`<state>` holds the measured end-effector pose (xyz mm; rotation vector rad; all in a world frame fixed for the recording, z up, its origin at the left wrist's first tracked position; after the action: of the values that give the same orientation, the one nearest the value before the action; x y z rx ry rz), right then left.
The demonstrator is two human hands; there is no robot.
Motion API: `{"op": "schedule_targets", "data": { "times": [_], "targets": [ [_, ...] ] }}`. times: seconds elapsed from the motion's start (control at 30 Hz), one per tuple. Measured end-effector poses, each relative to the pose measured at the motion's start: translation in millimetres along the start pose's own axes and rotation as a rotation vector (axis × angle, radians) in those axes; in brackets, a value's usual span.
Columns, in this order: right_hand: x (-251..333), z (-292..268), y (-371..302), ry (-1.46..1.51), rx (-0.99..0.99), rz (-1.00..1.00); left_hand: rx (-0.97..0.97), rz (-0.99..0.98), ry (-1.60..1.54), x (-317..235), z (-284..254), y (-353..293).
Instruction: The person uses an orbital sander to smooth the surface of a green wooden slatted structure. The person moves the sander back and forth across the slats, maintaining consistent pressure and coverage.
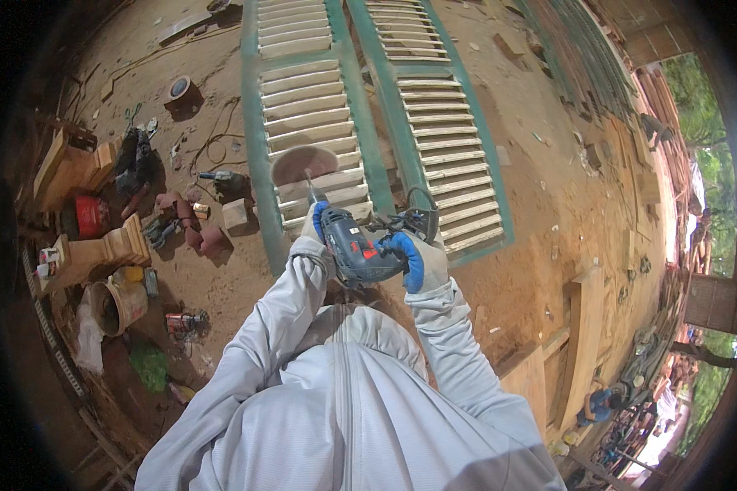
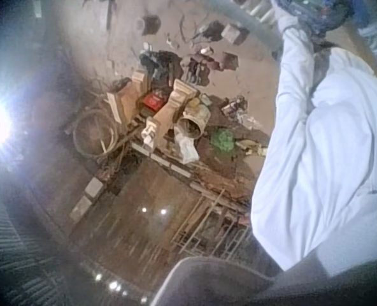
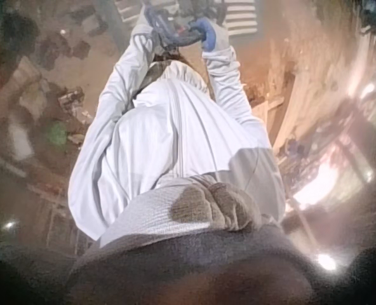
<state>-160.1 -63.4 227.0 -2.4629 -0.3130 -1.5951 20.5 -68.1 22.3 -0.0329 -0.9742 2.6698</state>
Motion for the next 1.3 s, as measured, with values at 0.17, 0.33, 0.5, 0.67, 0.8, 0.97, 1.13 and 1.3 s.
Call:
{"op": "schedule_targets", "data": {
  "times": [0.17,0.33,0.5,0.67,0.8,0.97,1.13,1.3],
  "targets": [
    [8,15,-14,0.509,-0.139,0.222,-0.057,0.105,0.122,-20,15,-6],
    [16,8,-15,0.363,-0.139,0.156,0.025,0.068,0.044,-18,32,-12],
    [3,-9,-29,0.451,-0.226,0.197,0.040,0.019,0.031,14,32,1],
    [-19,-6,-32,0.479,-0.259,0.308,-0.067,0.001,0.039,32,-11,35],
    [-18,-11,-32,0.514,-0.278,0.290,-0.065,0.025,0.029,38,-11,44],
    [-14,-22,-28,0.530,-0.285,0.227,-0.009,0.006,0.085,39,20,60],
    [-27,-41,-20,0.465,-0.322,0.154,-0.033,0.083,0.157,35,52,68],
    [-24,-21,-30,0.588,-0.324,0.260,0.074,0.009,0.046,26,21,70]
  ]
}}
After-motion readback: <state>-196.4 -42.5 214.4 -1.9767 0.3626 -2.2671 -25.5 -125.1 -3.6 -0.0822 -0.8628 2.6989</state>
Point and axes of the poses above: each hand's wrist, its own y-axis towards the middle knuckle, its own z-axis out of the palm, x = y × z, the point moved 3 cm from there along y, towards the middle knuckle, and after that the axes turned 7 degrees about -y, right-handed, at the moved point
